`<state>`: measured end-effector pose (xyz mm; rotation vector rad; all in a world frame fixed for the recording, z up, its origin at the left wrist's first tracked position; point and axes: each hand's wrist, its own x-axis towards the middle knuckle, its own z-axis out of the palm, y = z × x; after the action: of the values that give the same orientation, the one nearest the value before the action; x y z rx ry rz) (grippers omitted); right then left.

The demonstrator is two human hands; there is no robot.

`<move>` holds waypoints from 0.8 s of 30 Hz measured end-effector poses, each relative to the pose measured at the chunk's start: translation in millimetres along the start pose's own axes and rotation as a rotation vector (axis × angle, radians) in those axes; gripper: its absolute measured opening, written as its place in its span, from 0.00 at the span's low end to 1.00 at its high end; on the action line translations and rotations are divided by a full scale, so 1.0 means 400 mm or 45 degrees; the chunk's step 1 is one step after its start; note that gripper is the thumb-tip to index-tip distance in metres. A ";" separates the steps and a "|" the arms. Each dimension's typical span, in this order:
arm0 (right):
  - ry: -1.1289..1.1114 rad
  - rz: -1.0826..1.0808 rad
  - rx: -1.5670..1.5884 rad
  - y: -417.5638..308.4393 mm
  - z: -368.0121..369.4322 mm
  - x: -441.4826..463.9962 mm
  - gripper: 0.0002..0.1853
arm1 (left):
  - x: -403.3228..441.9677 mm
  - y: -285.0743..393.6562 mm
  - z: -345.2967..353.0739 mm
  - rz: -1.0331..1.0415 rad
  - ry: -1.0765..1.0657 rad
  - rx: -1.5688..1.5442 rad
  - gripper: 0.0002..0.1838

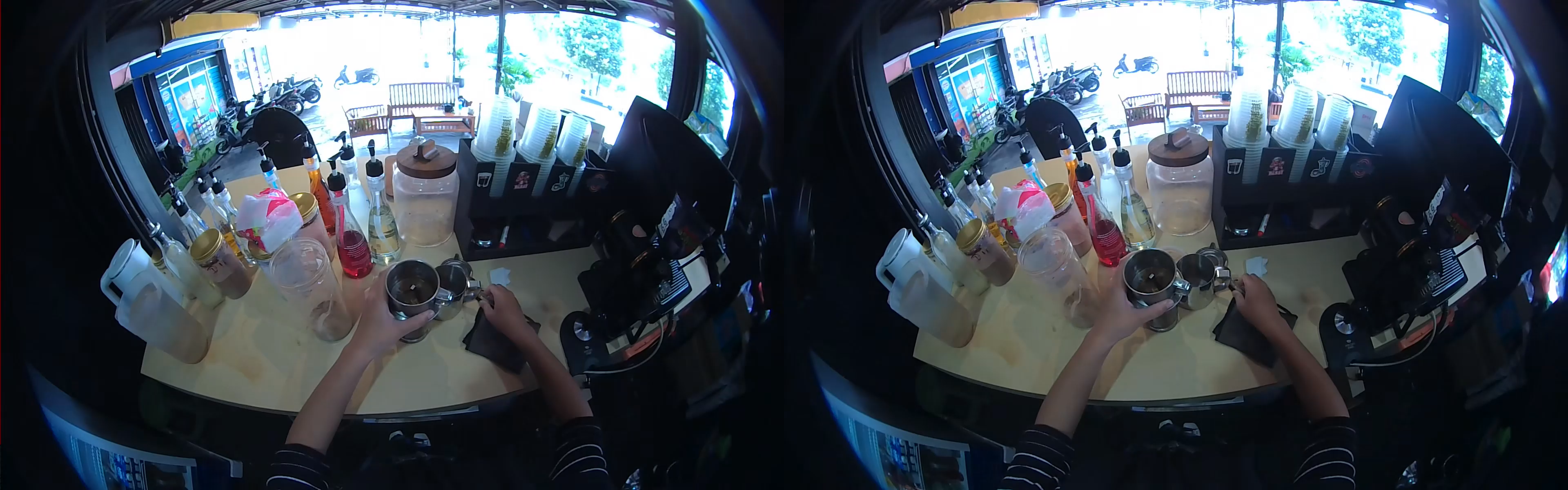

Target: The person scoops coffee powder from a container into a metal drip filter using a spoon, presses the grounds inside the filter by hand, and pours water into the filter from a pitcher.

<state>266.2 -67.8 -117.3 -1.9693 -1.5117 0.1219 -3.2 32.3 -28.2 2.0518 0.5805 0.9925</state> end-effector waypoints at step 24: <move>-0.400 -0.614 -0.495 -0.547 -0.268 0.087 0.06 | -0.002 0.027 -0.013 0.035 0.069 -0.044 0.44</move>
<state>142.6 -54.5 95.1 -1.8614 -2.3211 -0.0797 -7.0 27.7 -18.0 2.0128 0.5613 1.0699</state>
